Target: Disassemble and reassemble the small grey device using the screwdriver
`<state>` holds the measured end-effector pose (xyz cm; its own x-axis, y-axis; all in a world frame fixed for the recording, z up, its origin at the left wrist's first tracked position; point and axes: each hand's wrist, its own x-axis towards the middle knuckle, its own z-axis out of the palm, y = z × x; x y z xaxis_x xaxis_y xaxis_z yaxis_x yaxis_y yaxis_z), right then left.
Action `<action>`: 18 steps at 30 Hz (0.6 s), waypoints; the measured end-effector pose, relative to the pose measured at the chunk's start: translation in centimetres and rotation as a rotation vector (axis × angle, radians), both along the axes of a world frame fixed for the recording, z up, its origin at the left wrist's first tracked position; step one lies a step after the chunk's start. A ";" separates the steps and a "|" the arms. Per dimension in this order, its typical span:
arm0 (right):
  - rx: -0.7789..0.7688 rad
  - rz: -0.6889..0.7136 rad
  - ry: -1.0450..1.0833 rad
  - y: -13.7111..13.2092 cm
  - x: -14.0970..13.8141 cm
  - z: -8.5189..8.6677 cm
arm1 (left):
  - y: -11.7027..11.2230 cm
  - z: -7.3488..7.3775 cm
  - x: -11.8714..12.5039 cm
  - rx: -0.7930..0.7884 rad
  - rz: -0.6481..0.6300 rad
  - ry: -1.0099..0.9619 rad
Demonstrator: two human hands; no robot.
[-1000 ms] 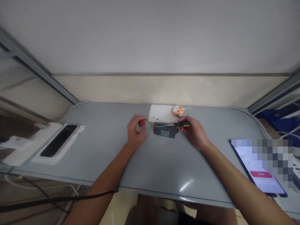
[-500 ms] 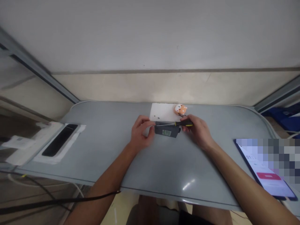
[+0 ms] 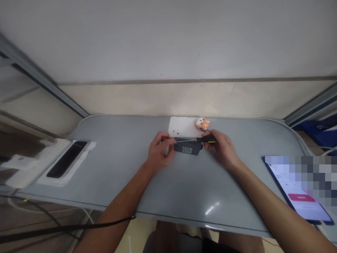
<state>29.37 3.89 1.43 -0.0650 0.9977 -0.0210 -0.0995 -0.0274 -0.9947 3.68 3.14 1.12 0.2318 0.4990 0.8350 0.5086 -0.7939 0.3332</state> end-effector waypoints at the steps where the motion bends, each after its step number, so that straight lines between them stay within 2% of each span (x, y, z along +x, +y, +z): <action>1: 0.002 -0.001 0.002 0.0 0.0 0.0 | 0.0 0.0 0.0 0.000 -0.002 0.005; 6: 0.018 -0.062 0.016 -0.1 -0.1 0.6 | 0.1 -0.2 -0.2 0.002 -0.024 0.009; 11: 0.040 -0.190 -0.117 0.2 -0.2 1.0 | 0.1 -0.5 -0.1 -0.021 -0.054 0.002; 18: 0.071 -0.112 -0.350 0.4 -0.5 -0.1 | 0.2 -0.2 0.2 -0.042 -0.041 -0.001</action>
